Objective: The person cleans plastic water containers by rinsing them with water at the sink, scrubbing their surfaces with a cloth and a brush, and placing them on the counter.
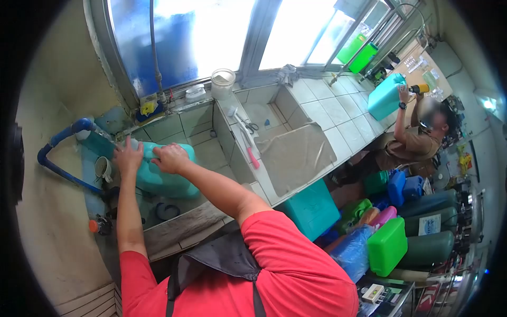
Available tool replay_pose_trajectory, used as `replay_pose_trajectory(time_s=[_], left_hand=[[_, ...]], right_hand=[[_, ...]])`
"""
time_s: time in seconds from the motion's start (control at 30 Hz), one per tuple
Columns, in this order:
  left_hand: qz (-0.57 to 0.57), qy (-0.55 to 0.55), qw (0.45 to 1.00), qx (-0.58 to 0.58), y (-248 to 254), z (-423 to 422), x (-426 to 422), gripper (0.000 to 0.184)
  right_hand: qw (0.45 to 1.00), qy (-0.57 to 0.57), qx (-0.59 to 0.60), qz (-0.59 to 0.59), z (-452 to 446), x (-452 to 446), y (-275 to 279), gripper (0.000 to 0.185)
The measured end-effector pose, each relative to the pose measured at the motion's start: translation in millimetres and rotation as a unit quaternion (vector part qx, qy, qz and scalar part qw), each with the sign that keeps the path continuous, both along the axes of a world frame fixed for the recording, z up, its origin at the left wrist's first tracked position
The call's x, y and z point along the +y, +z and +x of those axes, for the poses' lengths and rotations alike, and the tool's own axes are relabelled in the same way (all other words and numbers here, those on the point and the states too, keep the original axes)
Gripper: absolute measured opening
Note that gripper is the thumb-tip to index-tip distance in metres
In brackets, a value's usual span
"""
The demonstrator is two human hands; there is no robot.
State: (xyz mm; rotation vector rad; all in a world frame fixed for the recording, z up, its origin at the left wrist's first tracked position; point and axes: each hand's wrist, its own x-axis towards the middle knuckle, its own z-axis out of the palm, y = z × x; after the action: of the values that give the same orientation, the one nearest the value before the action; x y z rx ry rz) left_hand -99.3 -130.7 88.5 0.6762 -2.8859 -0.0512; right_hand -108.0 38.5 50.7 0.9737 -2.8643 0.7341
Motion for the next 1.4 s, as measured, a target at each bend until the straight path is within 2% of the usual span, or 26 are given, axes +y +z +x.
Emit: replay_pose_trajectory(time_s=[0.03,0.1,0.13,0.2,0.23,0.3,0.33,0.4,0.63,0.7,0.73,0.77,0.83,0.87,0.93,0.97,1.03,1.07,1.13,1.17,1.23,1.4], left_hand=[[0.001,-0.004,1.000,0.000,6,-9,-3,0.066],[0.064,0.001,0.991,-0.120,12,-28,-29,0.069],[0.064,-0.001,0.991,-0.116,4,-36,-50,0.069],[0.127,-0.033,0.971,-0.198,-16,-57,-87,0.079],[0.121,-0.046,0.972,-0.196,-15,-60,-92,0.079],[0.153,-0.153,0.956,-0.199,-15,-49,-100,0.092],[0.148,-0.162,0.955,-0.201,-19,-45,-104,0.092],[0.192,-0.335,0.914,-0.126,-19,-39,-110,0.103],[0.201,-0.227,0.951,-0.068,-5,-28,-80,0.098],[0.215,-0.131,0.966,-0.053,8,-23,-61,0.098],[0.169,-0.143,0.975,-0.024,5,-19,-58,0.096],[0.169,-0.142,0.975,-0.024,6,-20,-54,0.096],[0.163,-0.056,0.983,-0.063,12,-18,-50,0.100],[0.162,-0.044,0.984,-0.062,7,-18,-56,0.100],[0.134,-0.052,0.980,-0.137,-7,-23,-72,0.103],[0.135,-0.039,0.981,-0.134,5,-16,-69,0.103],[0.172,-0.193,0.945,-0.200,24,0,-59,0.107],[0.173,-0.180,0.948,-0.197,25,5,-63,0.107],[0.089,-0.269,0.942,-0.181,17,9,-72,0.110],[0.090,-0.258,0.945,-0.181,8,8,-79,0.110],[0.191,-0.292,0.929,-0.122,-11,2,-94,0.112],[0.195,-0.306,0.931,-0.040,-19,-11,-100,0.109]], right_hand=[[1.000,0.000,0.000,-0.011,2,0,1,0.037],[1.000,0.001,0.003,-0.021,8,-2,1,0.037],[1.000,0.011,-0.001,-0.025,11,-4,2,0.036],[1.000,0.015,-0.023,-0.015,17,-6,8,0.035],[1.000,0.001,-0.019,-0.019,19,-5,9,0.035],[0.999,0.026,-0.017,-0.029,20,-5,4,0.035],[0.999,0.021,-0.014,-0.037,17,-5,2,0.035],[0.999,0.017,-0.023,-0.038,12,-3,4,0.036],[0.999,0.024,-0.025,-0.033,1,-2,0,0.036],[0.999,0.034,-0.027,-0.033,-2,-4,0,0.036],[0.999,0.032,-0.028,-0.032,-3,-2,-2,0.036],[0.999,0.033,-0.029,-0.031,-4,1,-3,0.036],[0.997,0.064,-0.035,-0.029,-5,0,-3,0.036],[0.996,0.076,-0.036,-0.030,-2,-2,-4,0.036],[0.996,0.080,-0.029,-0.026,0,0,-2,0.036],[0.995,0.094,-0.028,-0.026,0,3,1,0.036],[0.996,0.082,-0.040,-0.025,-4,8,6,0.037],[0.995,0.083,-0.039,-0.038,-8,9,4,0.037],[0.994,0.088,-0.037,-0.048,-13,9,1,0.036],[0.994,0.081,-0.036,-0.055,-14,10,2,0.035],[0.994,0.093,-0.027,-0.060,-12,9,2,0.033],[0.996,0.061,-0.001,-0.062,-12,5,-7,0.034]])
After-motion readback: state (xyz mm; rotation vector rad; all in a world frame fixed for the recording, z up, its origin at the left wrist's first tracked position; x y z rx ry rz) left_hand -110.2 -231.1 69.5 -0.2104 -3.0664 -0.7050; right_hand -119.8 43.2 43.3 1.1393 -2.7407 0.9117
